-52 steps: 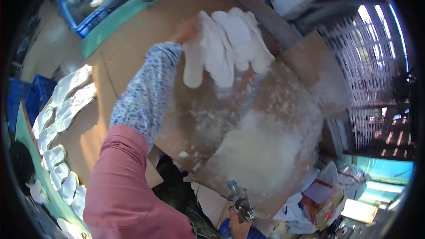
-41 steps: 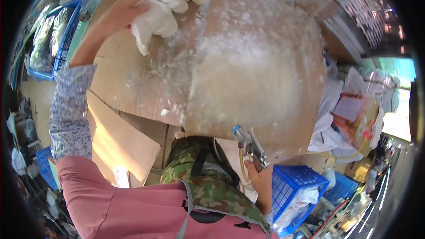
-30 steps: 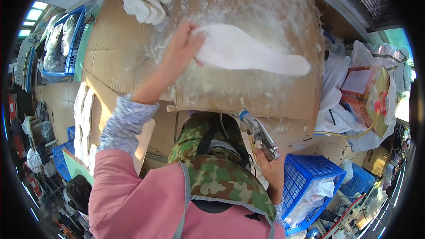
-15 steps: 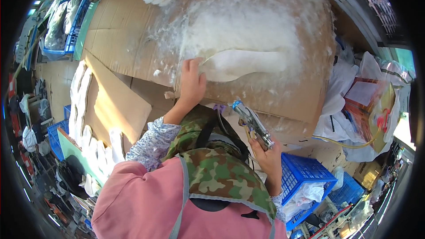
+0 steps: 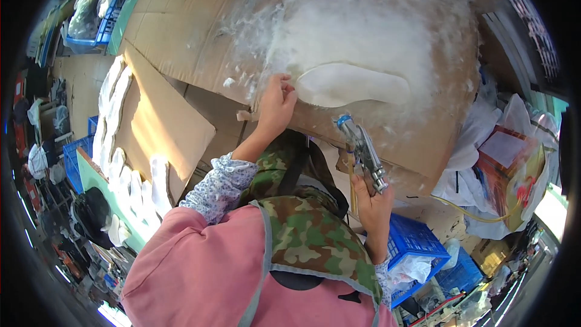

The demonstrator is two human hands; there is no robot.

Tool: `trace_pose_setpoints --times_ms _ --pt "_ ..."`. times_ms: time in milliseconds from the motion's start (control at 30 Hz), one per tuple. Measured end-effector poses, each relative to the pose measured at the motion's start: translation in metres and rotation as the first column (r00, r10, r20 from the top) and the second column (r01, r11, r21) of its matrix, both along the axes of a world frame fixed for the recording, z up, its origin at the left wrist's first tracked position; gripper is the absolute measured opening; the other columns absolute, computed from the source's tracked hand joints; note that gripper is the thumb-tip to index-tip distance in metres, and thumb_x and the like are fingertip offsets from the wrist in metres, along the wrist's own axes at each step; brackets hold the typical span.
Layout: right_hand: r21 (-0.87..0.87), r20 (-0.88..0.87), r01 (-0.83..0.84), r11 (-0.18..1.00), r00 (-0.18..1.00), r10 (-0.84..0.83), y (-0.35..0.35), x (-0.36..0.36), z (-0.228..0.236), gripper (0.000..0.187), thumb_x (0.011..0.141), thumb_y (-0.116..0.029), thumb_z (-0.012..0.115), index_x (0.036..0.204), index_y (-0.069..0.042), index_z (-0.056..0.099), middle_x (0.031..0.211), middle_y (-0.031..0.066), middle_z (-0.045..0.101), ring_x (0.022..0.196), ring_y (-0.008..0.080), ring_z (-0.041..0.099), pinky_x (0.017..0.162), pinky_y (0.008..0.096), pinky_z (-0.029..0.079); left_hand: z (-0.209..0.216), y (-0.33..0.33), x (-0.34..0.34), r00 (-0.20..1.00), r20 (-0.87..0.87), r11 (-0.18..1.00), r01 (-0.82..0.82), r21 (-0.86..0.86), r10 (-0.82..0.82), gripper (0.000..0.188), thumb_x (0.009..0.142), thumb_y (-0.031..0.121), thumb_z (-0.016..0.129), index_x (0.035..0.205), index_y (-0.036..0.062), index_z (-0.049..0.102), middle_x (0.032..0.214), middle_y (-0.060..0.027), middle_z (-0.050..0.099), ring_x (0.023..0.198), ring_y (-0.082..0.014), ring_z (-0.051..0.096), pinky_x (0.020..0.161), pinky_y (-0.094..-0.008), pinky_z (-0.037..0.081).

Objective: Applying adhesive to shoe insoles using a spray gun and organizing them on cardboard.

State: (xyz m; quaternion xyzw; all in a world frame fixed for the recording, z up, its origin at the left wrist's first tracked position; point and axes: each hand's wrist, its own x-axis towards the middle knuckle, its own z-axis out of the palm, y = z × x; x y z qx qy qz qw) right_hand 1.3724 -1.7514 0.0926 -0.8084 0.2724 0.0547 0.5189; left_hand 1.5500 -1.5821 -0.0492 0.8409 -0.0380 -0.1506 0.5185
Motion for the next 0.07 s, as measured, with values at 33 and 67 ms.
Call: trace_pose_setpoints --times_ms 33,67 --pt "-0.032 0.021 -0.011 0.999 1.0 0.012 0.0016 0.0043 -0.0015 0.034 0.087 -0.014 0.065 0.119 -0.003 0.058 0.094 0.0118 0.065 0.081 0.0205 0.062 0.075 0.0313 0.048 0.0008 -0.0025 0.0012 1.0 -0.029 0.999 0.009 -0.031 -0.01 0.036 0.085 0.006 0.058 0.119 0.0022 0.046 0.093 -0.0096 0.058 0.081 -0.0162 0.058 0.073 -0.0285 0.047" --pt "-0.037 0.033 -0.032 0.999 0.999 0.033 0.004 0.0093 -0.0014 0.035 0.087 -0.014 0.065 0.121 -0.006 0.057 0.095 0.0121 0.065 0.082 0.0222 0.062 0.076 0.0296 0.048 0.0 -0.0034 0.0023 0.998 -0.055 0.998 0.013 -0.062 -0.016 0.036 0.085 0.006 0.058 0.119 0.0027 0.047 0.093 -0.0096 0.058 0.082 -0.0166 0.059 0.073 -0.0289 0.048"
